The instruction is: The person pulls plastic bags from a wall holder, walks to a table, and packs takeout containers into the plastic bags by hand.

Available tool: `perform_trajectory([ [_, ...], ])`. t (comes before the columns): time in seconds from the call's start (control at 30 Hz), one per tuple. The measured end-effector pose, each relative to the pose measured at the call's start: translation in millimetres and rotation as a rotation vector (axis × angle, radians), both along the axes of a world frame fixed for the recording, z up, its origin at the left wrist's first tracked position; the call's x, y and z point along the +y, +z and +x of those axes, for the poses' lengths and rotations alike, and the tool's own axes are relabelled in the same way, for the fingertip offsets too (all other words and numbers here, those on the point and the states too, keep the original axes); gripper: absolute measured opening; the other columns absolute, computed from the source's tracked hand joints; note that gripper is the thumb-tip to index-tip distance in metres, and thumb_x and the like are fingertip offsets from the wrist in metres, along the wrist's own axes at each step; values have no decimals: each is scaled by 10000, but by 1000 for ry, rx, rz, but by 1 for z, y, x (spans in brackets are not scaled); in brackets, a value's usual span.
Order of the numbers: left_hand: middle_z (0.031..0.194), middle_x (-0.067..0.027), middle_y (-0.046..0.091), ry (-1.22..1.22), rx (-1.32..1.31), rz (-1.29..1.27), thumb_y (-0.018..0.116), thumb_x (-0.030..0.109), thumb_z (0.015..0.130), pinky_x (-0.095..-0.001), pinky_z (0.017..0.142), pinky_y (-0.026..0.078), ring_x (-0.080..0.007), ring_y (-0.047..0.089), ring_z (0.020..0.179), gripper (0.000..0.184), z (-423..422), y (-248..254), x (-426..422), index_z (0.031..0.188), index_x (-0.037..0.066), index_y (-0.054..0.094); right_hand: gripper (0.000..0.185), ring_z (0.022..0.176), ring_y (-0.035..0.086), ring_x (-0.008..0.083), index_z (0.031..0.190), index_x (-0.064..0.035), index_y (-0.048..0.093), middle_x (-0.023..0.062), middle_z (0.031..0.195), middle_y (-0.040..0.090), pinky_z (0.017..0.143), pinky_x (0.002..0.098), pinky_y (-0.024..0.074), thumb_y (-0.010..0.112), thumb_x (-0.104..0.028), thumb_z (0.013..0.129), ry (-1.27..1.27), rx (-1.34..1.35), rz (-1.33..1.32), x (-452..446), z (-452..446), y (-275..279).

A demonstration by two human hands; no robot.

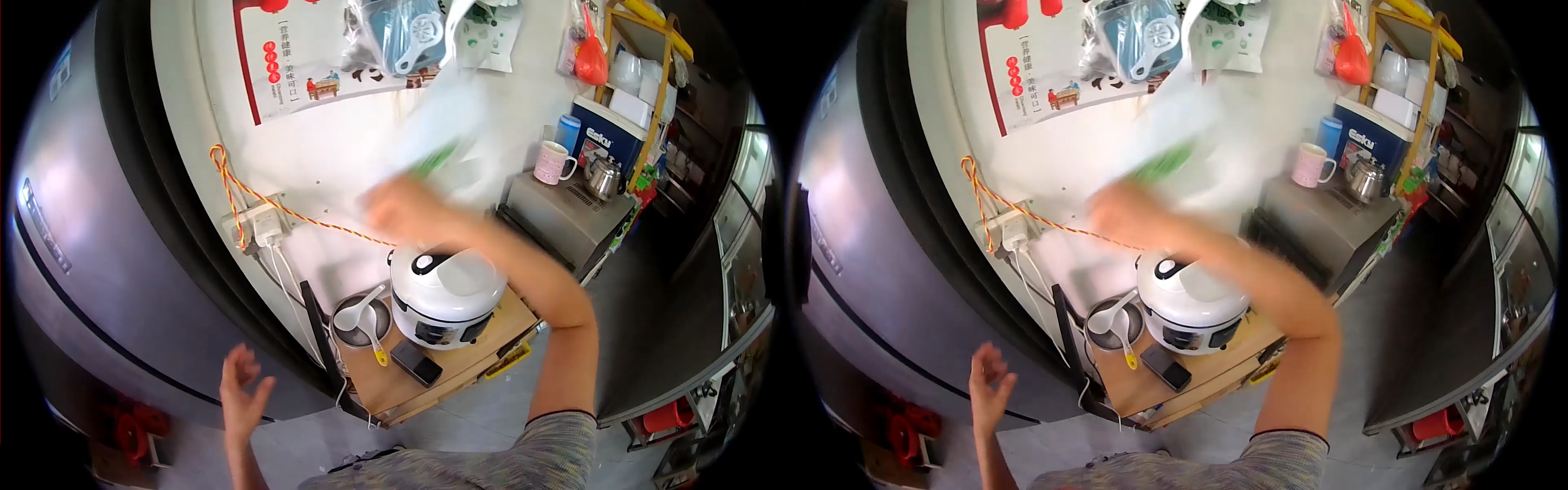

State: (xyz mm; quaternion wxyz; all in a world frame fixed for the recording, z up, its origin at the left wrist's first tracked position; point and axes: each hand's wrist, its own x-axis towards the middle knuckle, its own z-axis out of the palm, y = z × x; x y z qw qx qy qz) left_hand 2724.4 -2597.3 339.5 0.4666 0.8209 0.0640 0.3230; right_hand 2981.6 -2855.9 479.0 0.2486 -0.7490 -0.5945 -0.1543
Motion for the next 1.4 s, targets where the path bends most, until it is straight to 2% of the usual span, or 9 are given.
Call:
perform_trajectory([
  [0.1, 877, -95, 604, -101, -317, -177, 648, 148, 713, -329, 779, 458, -245, 580, 835, 339, 32, 43, -73, 999, -4, 550, 90, 672, 557, 241, 646, -20, 479, 97, 781, 536, 592, 328, 453, 518, -66, 713, 694, 177, -100, 51, -140, -44],
  [0.17, 806, -112, 612, -229, -429, 6, 629, 175, 700, -346, 713, 482, -275, 601, 764, 278, 38, 24, -68, 915, 8, 574, 141, 643, 548, 277, 662, 1, 524, 148, 737, 563, 607, 359, 450, 582, -127, 673, 938, 65, 97, 60, -159, -53],
  [0.2, 750, -118, 609, -212, -634, 457, 614, 178, 699, -351, 661, 494, -276, 608, 704, 236, 33, 7, -60, 869, 16, 584, 150, 713, 553, 245, 721, 5, 533, 134, 795, 570, 637, 336, 455, 586, -135, 709, 950, 328, 165, 50, -150, -35],
  [0.27, 740, -105, 617, 44, -129, 547, 573, 157, 766, -336, 579, 490, -249, 594, 585, 196, 5, 0, -48, 876, -2, 603, 124, 700, 545, 206, 768, -6, 547, 103, 790, 570, 627, 317, 454, 584, -122, 743, 534, 194, 451, 8, -71, 15],
  [0.33, 842, -60, 595, 276, 125, 19, 540, 207, 866, -264, 710, 433, -155, 548, 810, 210, -16, 18, -51, 946, 24, 604, 102, 688, 538, 167, 816, -18, 562, 72, 785, 571, 616, 298, 453, 582, -110, 777, -71, -36, 750, -42, 40, 75],
  [0.4, 876, -28, 587, 243, -94, -300, 529, 243, 884, -239, 705, 426, -113, 530, 821, 251, -20, -1, -24, 975, 19, 596, 86, 675, 530, 128, 863, -29, 576, 41, 780, 571, 605, 279, 451, 580, -97, 811, -380, -129, 837, -72, 96, 106],
  [0.53, 905, -11, 578, 262, -56, -190, 519, 236, 892, -229, 695, 418, -91, 511, 795, 262, -42, -5, -7, 1021, 15, 574, 477, 756, 563, 141, 1077, 58, 536, 106, 846, 609, 647, 247, 455, 663, -279, 764, -536, 10, 720, -87, 123, 111],
  [0.73, 846, -117, 589, 486, -9, 3, 556, 222, 851, -334, 701, 423, -248, 536, 781, 217, -50, -11, -5, 909, 20, 607, 397, 739, 561, 134, 988, 12, 607, 71, 881, 601, 612, 236, 468, 688, -286, 739, -396, 278, 735, -105, 155, 119],
  [1.4, 781, -98, 570, 423, -57, 305, 609, 129, 808, -322, 652, 397, -232, 528, 706, 147, -53, -26, -1, 897, 17, 579, 322, 707, 565, 124, 972, -22, 631, 48, 876, 621, 584, 245, 470, 635, -271, 767, -399, 290, 756, -103, 159, 127],
])
